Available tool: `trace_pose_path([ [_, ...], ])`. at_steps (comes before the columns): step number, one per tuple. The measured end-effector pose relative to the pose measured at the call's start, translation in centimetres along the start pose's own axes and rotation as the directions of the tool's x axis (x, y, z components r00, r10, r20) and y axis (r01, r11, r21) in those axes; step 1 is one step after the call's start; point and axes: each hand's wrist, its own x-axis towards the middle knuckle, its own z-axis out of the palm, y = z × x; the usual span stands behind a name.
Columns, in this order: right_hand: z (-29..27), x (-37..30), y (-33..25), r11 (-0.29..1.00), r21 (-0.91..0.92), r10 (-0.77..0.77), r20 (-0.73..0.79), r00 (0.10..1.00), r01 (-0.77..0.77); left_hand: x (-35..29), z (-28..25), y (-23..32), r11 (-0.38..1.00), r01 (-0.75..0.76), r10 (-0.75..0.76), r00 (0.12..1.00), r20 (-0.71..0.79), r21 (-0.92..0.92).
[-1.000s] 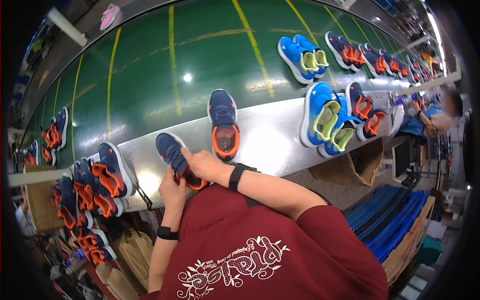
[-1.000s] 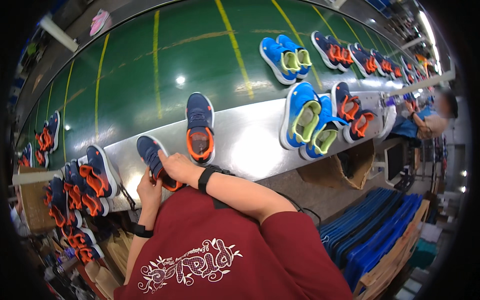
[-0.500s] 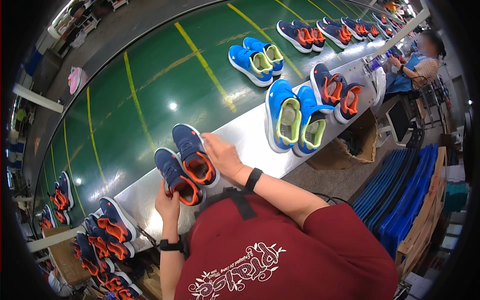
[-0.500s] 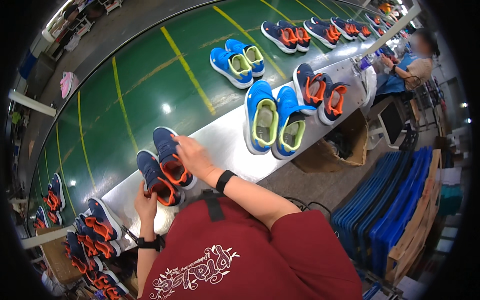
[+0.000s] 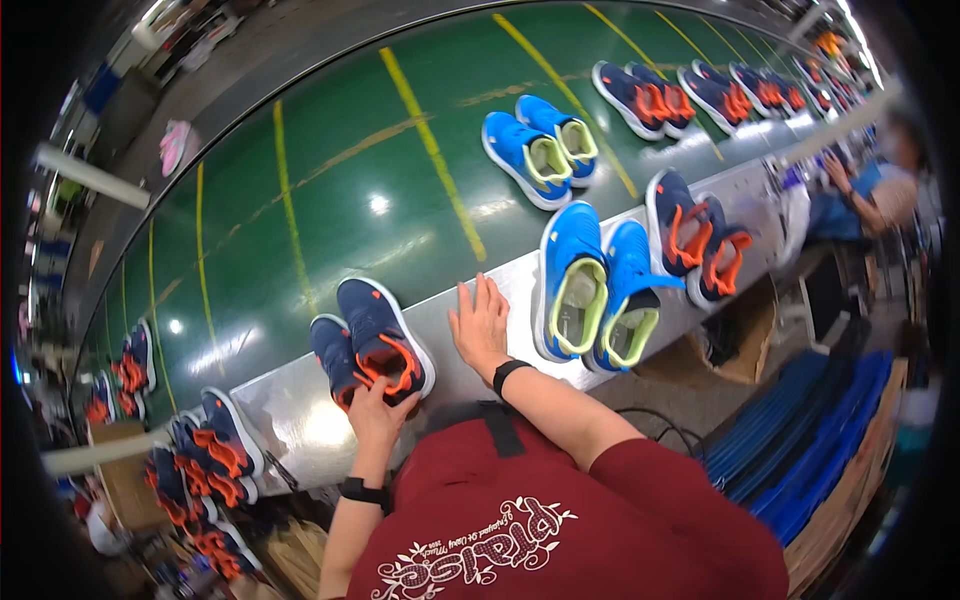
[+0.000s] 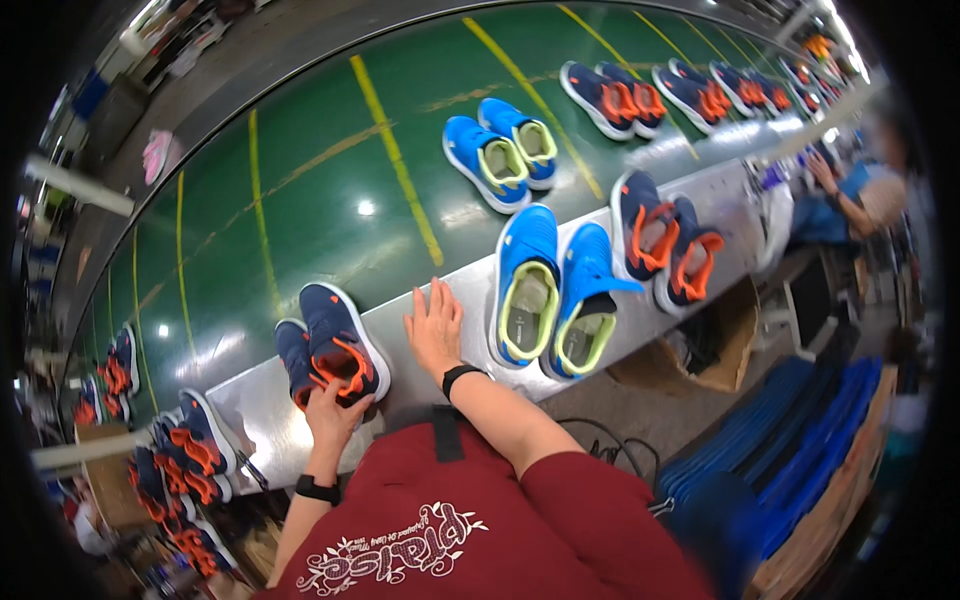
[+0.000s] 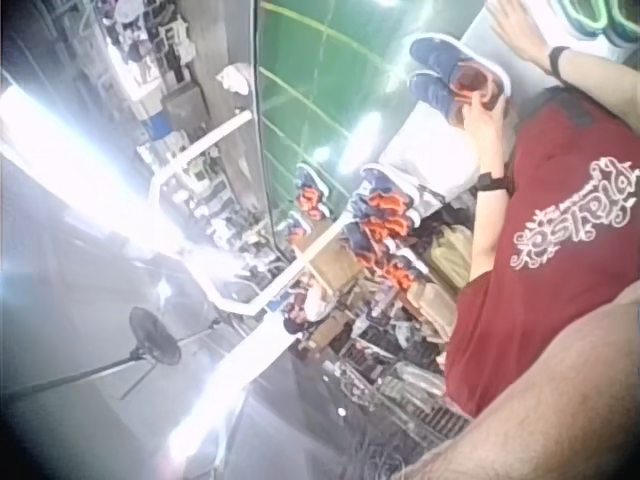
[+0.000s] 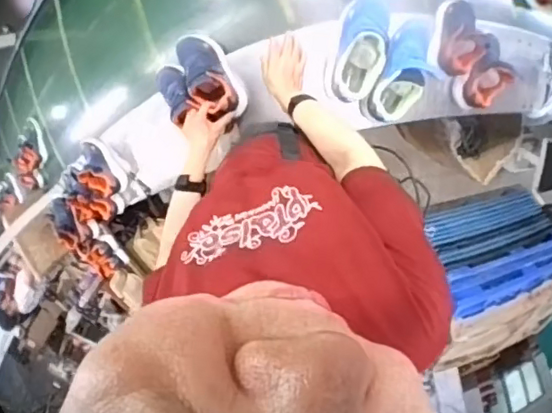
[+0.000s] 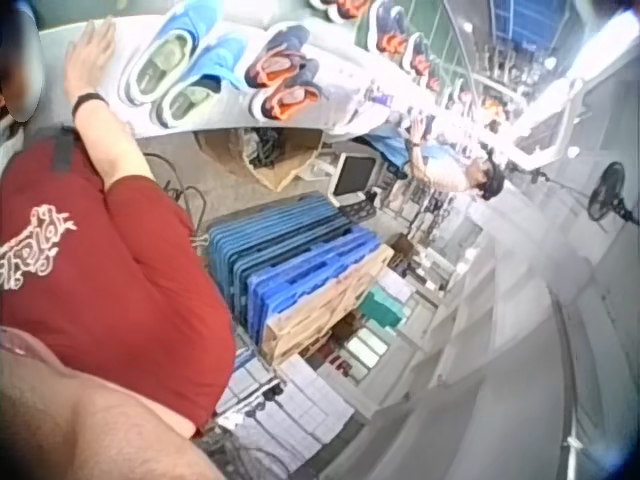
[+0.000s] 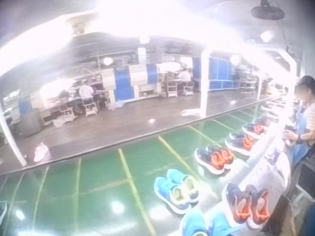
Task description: The person picks up shoes from a conveyor belt, inserts paper stuffers, and fastens the straps before placing them back on the belt. They repeat this process for several pairs of shoes, including blue and navy ones.
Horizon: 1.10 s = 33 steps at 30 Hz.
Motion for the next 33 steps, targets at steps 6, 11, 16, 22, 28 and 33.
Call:
trace_pose_path([
  [6,1.0,-0.2,1.8,0.993,-0.109,0.039,-0.009,0.999,-0.04,8.9,-2.5,4.0,0.98,-0.199,0.196,0.961,-0.196,0.006],
  [11,-1.0,0.1,0.7,0.987,-0.152,-0.044,0.002,0.999,0.044,16.7,-4.3,6.1,0.966,-0.258,0.231,0.895,-0.381,-0.02],
  [16,-0.7,0.2,0.4,0.984,-0.159,-0.085,-0.01,0.996,0.083,15.4,-1.8,8.9,0.896,-0.407,0.321,0.87,-0.374,-0.177],
  [22,-0.5,0.0,0.9,0.98,-0.181,-0.078,0.005,0.997,0.078,5.3,3.7,6.2,0.797,-0.471,0.404,0.881,-0.246,-0.379],
  [28,-5.1,0.9,4.5,0.963,0.245,-0.21,0.425,0.88,0.111,-1.1,4.5,-2.1,0.889,-0.24,0.297,0.95,0.093,-0.39],
  [33,-15.1,-2.7,1.4,0.966,0.07,-0.254,0.073,0.964,0.249,-3.7,3.1,-7.5,0.925,-0.127,0.162,0.985,0.067,-0.358],
])
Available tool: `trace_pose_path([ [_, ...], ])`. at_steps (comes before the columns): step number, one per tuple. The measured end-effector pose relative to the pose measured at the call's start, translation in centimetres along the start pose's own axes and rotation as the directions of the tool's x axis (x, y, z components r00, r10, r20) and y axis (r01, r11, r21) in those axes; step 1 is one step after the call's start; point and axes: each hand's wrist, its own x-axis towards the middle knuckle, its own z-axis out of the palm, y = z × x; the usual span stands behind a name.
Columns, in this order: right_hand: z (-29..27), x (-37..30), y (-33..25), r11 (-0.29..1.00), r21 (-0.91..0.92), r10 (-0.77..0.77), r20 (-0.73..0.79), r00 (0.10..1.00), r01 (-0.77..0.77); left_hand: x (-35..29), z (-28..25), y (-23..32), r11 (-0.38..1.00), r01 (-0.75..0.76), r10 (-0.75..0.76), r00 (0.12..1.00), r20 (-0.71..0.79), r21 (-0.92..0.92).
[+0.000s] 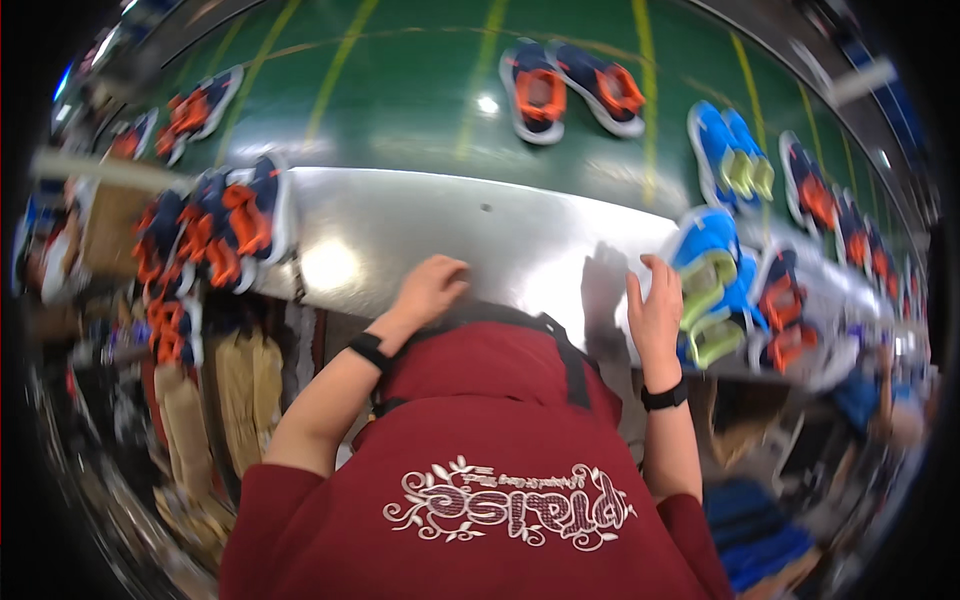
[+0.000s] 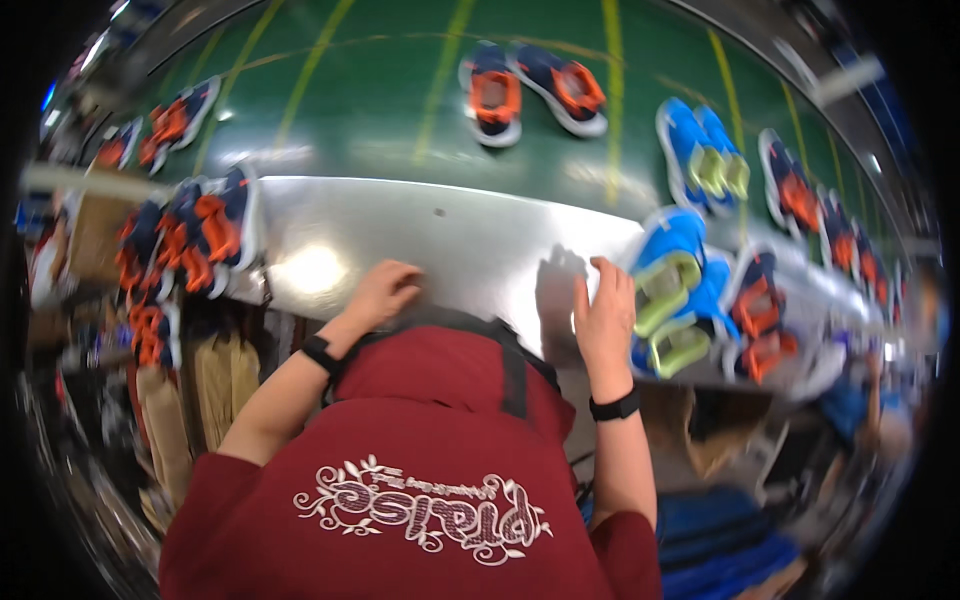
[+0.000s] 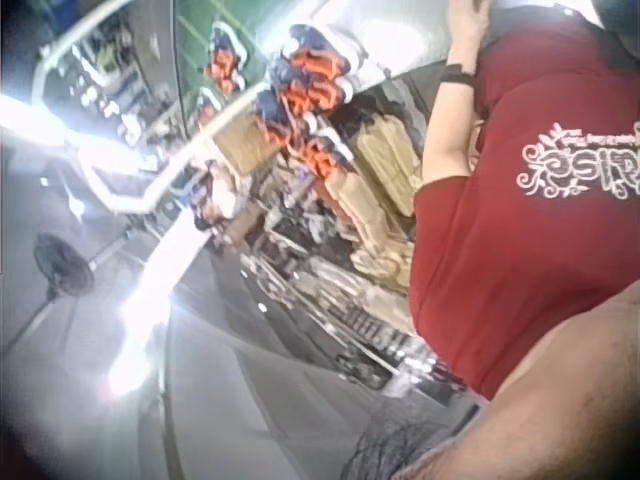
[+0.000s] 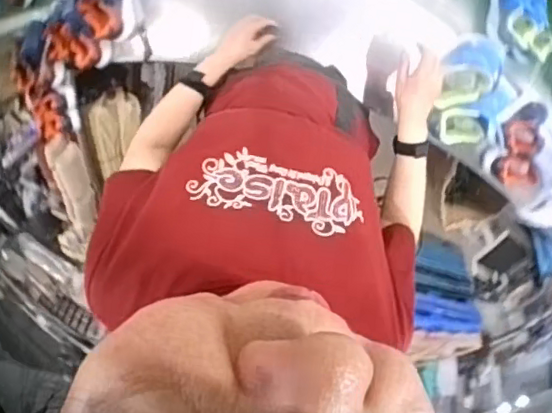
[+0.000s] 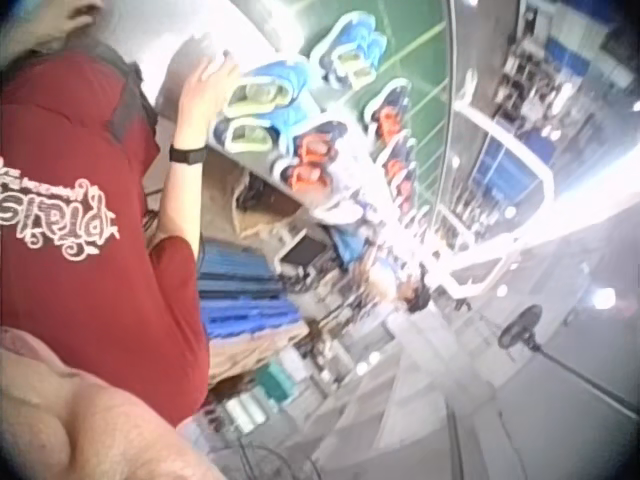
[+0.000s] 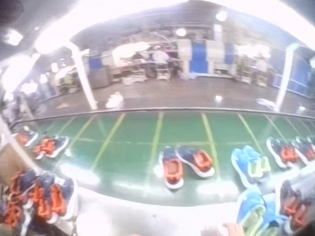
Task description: The person picks up shoes from a conveyor belt, inserts paper stuffers, and fastens the straps before placing them back on the belt. They repeat this process for several pairs of shoes, including blue and navy ones.
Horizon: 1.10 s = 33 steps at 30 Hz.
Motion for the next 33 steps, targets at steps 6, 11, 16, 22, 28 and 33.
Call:
trace_pose_path([
  [6,-0.4,-3.6,2.2,0.959,-0.253,0.133,0.014,0.991,-0.126,-0.7,-1.2,-0.1,0.995,0.033,-0.032,0.999,0.016,-0.096],
  [11,0.9,-2.7,3.0,0.882,-0.267,0.338,-0.216,0.916,-0.388,0.1,-2.5,1.1,0.992,-0.054,0.059,0.998,0.038,-0.116],
  [16,3.7,-0.3,-1.1,0.94,-0.22,0.269,0.014,0.963,-0.259,0.3,-4.1,1.3,0.985,-0.124,0.125,0.992,0.008,-0.12],
  [22,11.9,-1.0,-15.6,0.975,0.146,-0.2,0.252,0.947,0.167,1.5,-5.6,2.5,0.952,-0.169,0.094,0.955,-0.283,-0.255],
  [28,12.0,0.1,-19.0,0.845,0.363,-0.457,0.112,0.882,0.392,0.1,-6.4,-1.7,0.99,-0.095,0.049,0.922,-0.383,-0.103],
  [33,13.6,1.1,-17.4,0.95,0.291,-0.092,-0.079,0.993,0.112,0.0,-7.5,-0.5,0.916,-0.054,-0.114,0.915,-0.387,-0.397],
])
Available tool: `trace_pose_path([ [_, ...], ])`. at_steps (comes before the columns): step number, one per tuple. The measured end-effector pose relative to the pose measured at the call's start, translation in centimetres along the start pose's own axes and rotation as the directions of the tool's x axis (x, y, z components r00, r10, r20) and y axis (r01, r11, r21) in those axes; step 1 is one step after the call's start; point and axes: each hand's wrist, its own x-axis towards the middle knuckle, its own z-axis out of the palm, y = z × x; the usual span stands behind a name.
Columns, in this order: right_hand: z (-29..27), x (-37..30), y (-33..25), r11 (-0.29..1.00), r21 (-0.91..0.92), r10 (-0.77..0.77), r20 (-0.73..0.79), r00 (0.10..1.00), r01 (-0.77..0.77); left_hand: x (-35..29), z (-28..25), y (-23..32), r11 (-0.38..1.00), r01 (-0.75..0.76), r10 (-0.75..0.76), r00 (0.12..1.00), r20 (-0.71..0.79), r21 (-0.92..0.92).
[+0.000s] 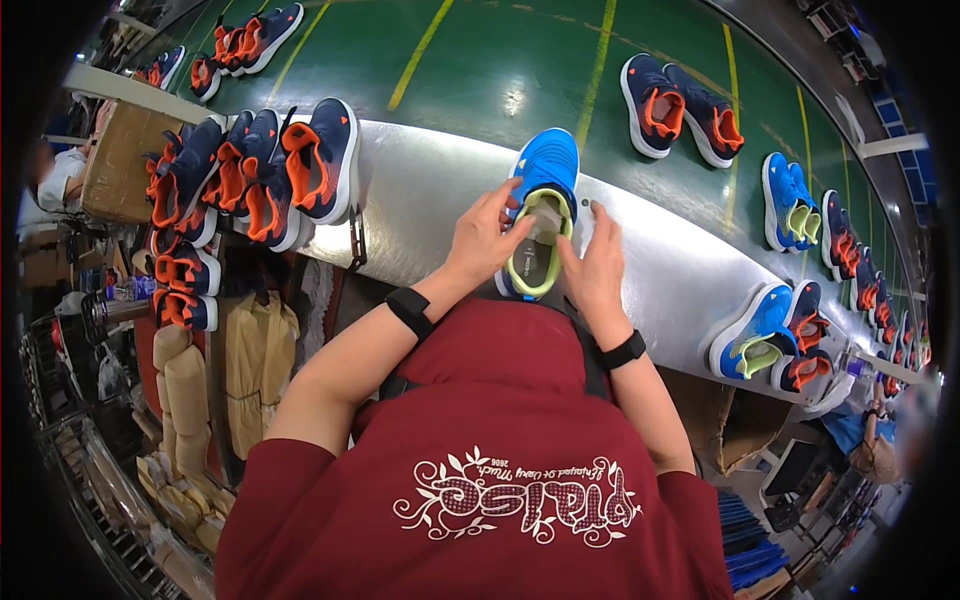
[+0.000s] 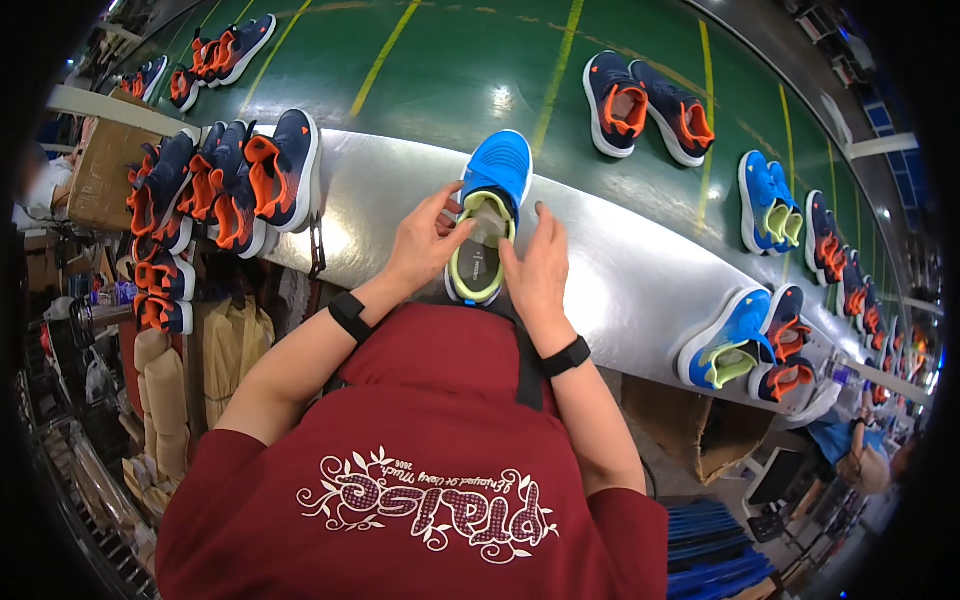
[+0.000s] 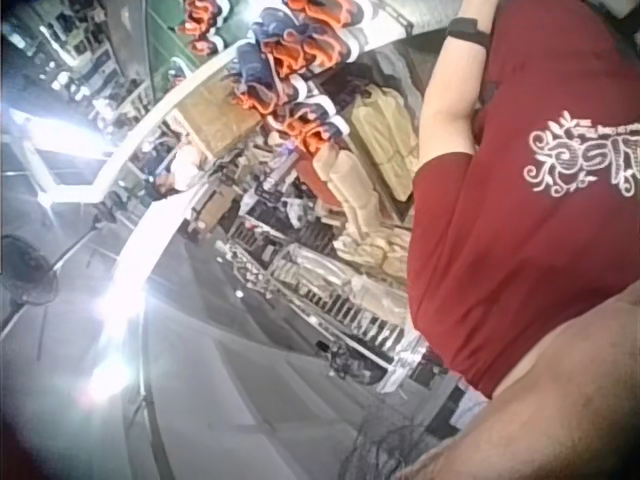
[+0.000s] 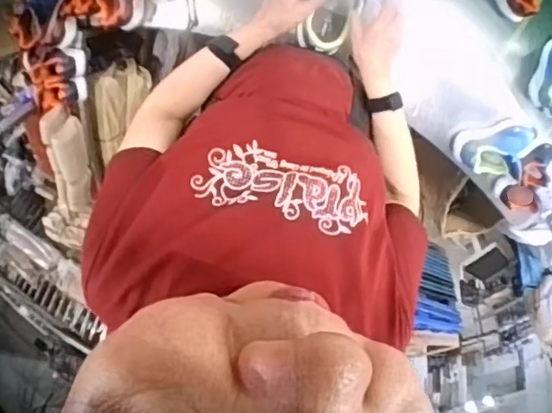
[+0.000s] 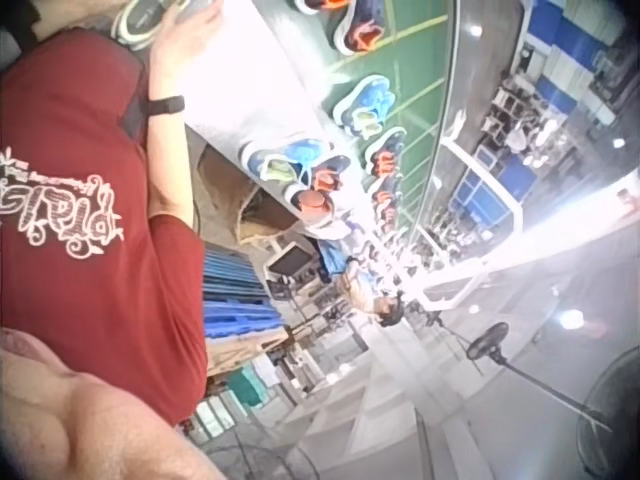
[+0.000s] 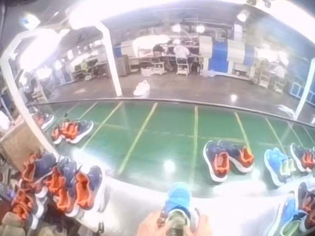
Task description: The person picks up shoes from a conveyor belt, inserts paper stuffers, and fastens the straps before placing them back on the belt. They repeat this process for several pairs of shoes, including blue and navy ones.
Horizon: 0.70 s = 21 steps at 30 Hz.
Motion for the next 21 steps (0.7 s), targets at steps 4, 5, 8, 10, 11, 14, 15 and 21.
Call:
trace_pose_path([
  [4,0.1,1.0,-0.2,0.969,0.004,0.237,0.239,0.942,-0.245,1.1,-1.2,-0.7,0.98,-0.138,0.116,0.981,0.154,0.145],
  [5,0.3,0.9,0.3,0.944,0.032,0.314,0.231,0.921,-0.33,1.2,-1.7,-1.2,0.931,-0.256,0.194,0.951,0.241,0.262],
  [8,0.4,1.0,1.0,0.925,0.159,0.308,0.218,0.926,-0.345,1.9,-2.6,-0.2,0.835,-0.379,0.297,0.921,0.254,0.398],
  [10,0.1,1.2,0.5,0.918,0.151,0.322,0.258,0.911,-0.368,2.5,-2.7,1.2,0.854,-0.393,0.347,0.918,0.189,0.34],
  [11,0.2,1.4,0.4,0.941,0.127,0.273,0.267,0.924,-0.314,2.7,-2.5,1.6,0.868,-0.408,0.391,0.913,0.116,0.284],
  [14,0.6,1.3,0.7,0.965,0.096,0.21,0.279,0.937,-0.244,3.4,-0.6,1.9,0.897,-0.361,0.321,0.929,0.185,0.254],
  [15,0.7,1.4,0.6,0.97,0.092,0.19,0.278,0.941,-0.223,3.8,0.0,1.6,0.899,-0.357,0.317,0.93,0.184,0.253],
  [21,0.8,0.8,2.0,0.789,0.247,0.471,0.343,0.813,-0.562,4.1,-1.6,0.2,0.644,-0.689,0.518,0.713,0.473,0.334],
])
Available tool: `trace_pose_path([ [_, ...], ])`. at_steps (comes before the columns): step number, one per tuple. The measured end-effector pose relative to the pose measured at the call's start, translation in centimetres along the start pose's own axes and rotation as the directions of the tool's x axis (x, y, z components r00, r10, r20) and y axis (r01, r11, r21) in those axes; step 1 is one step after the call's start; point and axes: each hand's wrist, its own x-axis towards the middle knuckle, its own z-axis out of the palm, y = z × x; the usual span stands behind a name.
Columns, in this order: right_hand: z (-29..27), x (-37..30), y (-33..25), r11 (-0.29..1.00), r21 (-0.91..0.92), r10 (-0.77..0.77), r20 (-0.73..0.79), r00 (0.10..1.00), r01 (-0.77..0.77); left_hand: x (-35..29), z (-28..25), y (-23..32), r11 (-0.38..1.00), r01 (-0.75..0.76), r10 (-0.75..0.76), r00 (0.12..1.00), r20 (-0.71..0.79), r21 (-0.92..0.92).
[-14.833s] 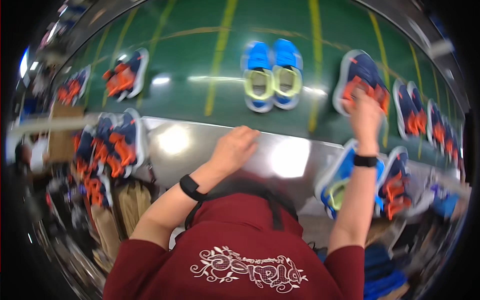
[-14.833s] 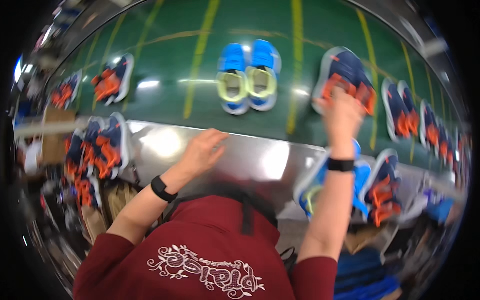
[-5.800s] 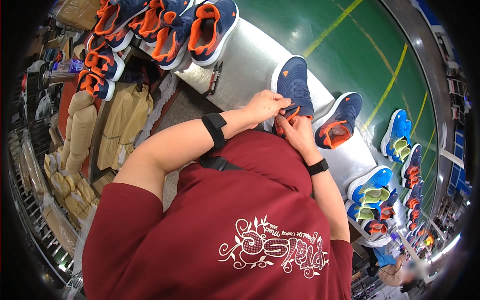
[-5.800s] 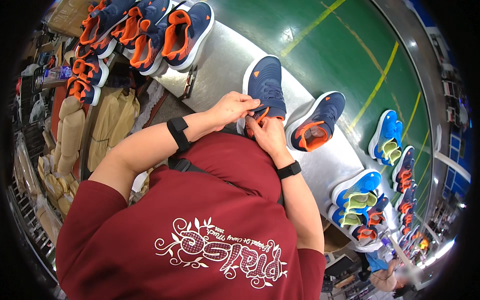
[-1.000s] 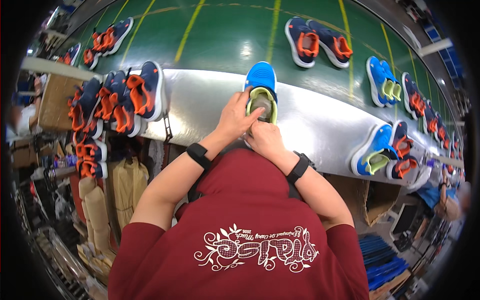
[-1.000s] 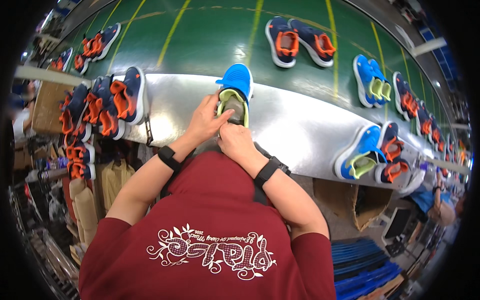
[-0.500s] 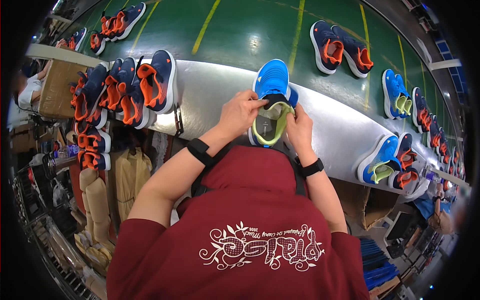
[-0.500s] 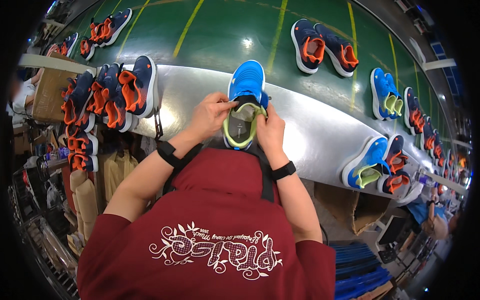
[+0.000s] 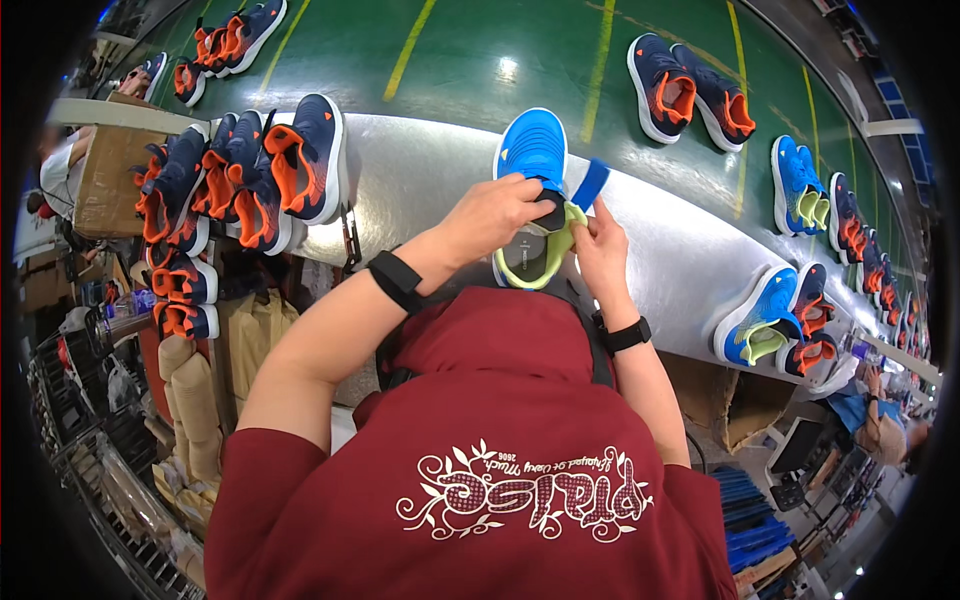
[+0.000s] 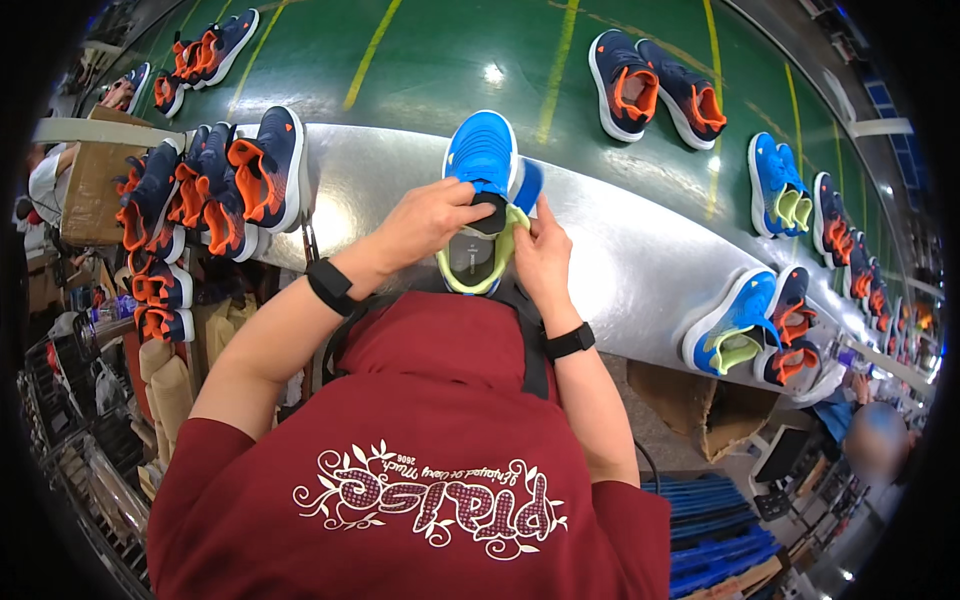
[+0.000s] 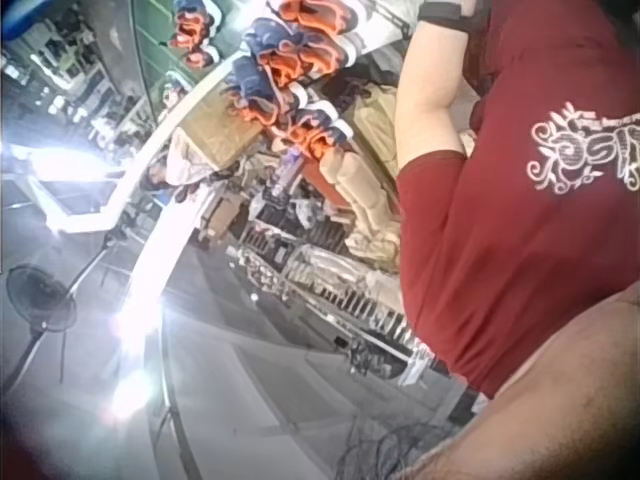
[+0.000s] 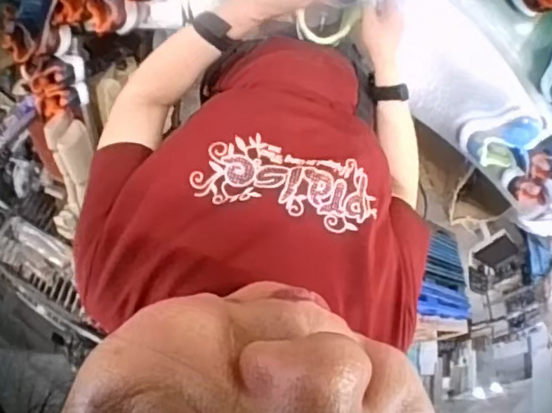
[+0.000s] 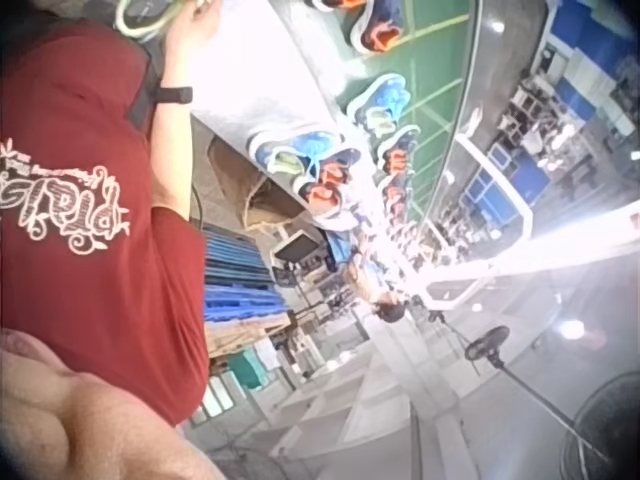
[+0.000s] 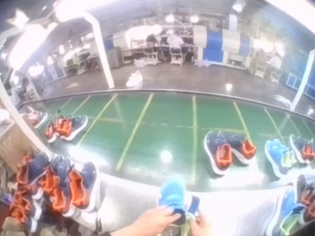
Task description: The person picks up shoes from a conveyor belt, inserts paper stuffers, and fastens the straps before placing them back on the belt. They repeat this process for several pairs of shoes, including blue and navy ones.
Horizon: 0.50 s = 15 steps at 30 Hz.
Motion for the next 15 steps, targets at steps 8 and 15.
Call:
trace_pose_path([
  [8,-0.5,-0.4,-1.8,0.916,-0.215,-0.319,0.124,0.94,0.34,1.0,0.5,2.1,0.977,0.013,-0.034,0.995,0.095,0.214],
  [15,-1.5,-0.3,-2.4,0.903,-0.215,-0.305,0.293,0.906,0.373,0.8,2.8,3.5,0.867,-0.08,0.035,0.994,0.099,0.493],
])
